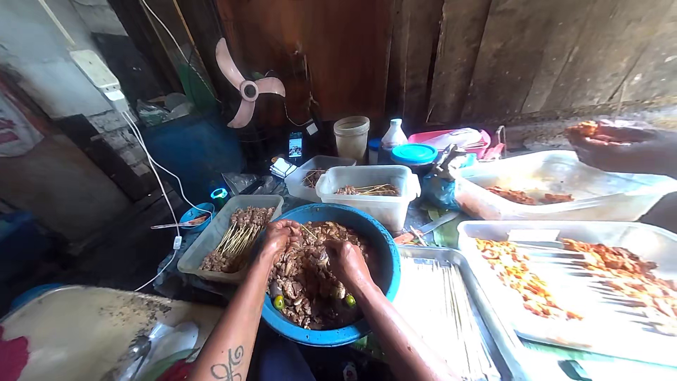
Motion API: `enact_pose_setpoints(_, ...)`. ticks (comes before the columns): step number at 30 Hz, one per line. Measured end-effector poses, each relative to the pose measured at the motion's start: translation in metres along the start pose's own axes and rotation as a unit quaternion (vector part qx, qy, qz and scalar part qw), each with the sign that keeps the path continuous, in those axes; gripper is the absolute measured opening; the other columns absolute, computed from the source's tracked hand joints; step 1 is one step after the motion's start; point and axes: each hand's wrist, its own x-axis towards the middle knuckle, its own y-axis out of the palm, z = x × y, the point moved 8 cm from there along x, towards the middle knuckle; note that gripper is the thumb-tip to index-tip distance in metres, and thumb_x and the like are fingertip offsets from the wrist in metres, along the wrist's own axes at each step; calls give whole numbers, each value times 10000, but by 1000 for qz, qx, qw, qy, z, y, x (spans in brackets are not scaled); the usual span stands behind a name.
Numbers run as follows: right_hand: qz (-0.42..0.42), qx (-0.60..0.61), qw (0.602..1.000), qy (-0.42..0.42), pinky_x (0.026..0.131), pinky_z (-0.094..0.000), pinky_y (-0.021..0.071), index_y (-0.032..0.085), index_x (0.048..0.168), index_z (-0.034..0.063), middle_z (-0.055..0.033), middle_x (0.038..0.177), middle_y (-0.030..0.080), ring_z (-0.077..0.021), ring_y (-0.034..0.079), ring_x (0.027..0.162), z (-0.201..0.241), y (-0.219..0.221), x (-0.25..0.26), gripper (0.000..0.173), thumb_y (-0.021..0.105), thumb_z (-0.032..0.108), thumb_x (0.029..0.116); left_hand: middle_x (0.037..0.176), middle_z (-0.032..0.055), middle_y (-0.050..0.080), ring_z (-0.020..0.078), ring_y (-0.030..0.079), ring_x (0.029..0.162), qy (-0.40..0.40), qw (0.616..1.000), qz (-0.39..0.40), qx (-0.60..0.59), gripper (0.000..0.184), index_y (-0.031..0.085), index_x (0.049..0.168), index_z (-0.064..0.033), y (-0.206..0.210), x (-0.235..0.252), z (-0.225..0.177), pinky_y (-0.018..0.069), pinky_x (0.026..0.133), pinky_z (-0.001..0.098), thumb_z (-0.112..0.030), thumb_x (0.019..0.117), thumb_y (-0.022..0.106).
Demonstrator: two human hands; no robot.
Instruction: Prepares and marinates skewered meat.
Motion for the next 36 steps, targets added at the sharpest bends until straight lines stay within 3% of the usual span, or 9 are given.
enact_pose_setpoints(7, 23, -20, 999, -12, 932, -541, 532, 749, 1221, 128, -164, 1110, 742, -342, 700, 1067, 2, 5, 1, 259, 551, 148, 1054, 1112, 183, 655, 198, 664, 886, 12, 1000, 4, -4, 263, 592, 1256, 51, 7, -2, -5, 562, 825, 358, 35, 1069, 408)
enact_pose_setpoints(16, 6, -37, 999, -31, 909, -554, 545, 748, 1199, 112, -178, 1087, 739, -367, 702, 1055, 10, 9, 0, 254, 546, 131, 1046, 996, 184, 697, 192, 701, 809, 38, 999, -23, 18, 296, 611, 1260, 67, 16, 1, 3, 596, 786, 351, 18, 1081, 379)
enact_pose_setpoints(19, -8, -19, 999, -38, 912, -562, 544, 750, 1169, 85, -195, 1085, 737, -379, 703, 1058, 14, 7, 3, 245, 538, 120, 1052, 1105, 189, 693, 231, 688, 935, 54, 995, -13, 88, 310, 617, 1286, 22, 28, -17, -8, 564, 862, 409, -38, 1097, 378)
enact_pose_setpoints(22, -53, 28, 997, -50, 880, -587, 549, 766, 1088, 53, -214, 1037, 740, -401, 711, 1007, 14, 0, 8, 213, 563, 93, 1036, 1261, 227, 667, 349, 648, 1138, 98, 982, 11, 162, 312, 669, 1250, 20, 50, -39, -27, 496, 992, 536, -46, 1091, 409)
enact_pose_setpoints(25, -86, 65, 994, -21, 837, -609, 539, 764, 1081, 54, -217, 1017, 733, -409, 702, 967, 5, -11, 1, 183, 594, 86, 1023, 1292, 244, 629, 345, 639, 1105, 70, 984, 72, 147, 331, 583, 1350, 17, 56, -45, -36, 516, 942, 509, 26, 1052, 439)
enact_pose_setpoints(28, -95, 51, 994, 23, 869, -617, 539, 756, 1137, 71, -211, 1059, 738, -407, 705, 1012, -10, -16, 3, 206, 588, 91, 1020, 1338, 270, 599, 390, 618, 1198, 77, 942, 151, 288, 433, 496, 1392, 54, 59, -40, -28, 503, 1008, 523, 102, 967, 566)
enact_pose_setpoints(31, -98, 49, 994, 20, 877, -606, 537, 756, 1132, 63, -208, 1055, 736, -396, 703, 1015, -15, -18, 4, 202, 590, 80, 1017, 1252, 248, 661, 405, 626, 1188, 68, 875, 186, 442, 265, 678, 1222, 27, 64, -26, 1, 472, 1039, 574, 10, 961, 636)
enact_pose_setpoints(34, -90, 46, 995, 9, 897, -585, 539, 756, 1146, 67, -192, 1062, 741, -373, 707, 1021, -15, -18, 5, 216, 576, 98, 1031, 1221, 235, 669, 335, 648, 1106, 29, 945, 123, 300, 227, 680, 1205, 47, 48, -7, 3, 507, 978, 506, -57, 1020, 599)
enact_pose_setpoints(36, -87, 54, 995, -1, 880, -585, 539, 753, 1134, 47, -201, 1040, 737, -381, 707, 995, -13, -18, 2, 209, 574, 97, 1039, 1192, 194, 657, 243, 626, 958, -15, 987, 74, 141, 258, 638, 1271, 44, 34, -3, 5, 526, 811, 406, -56, 1052, 544)
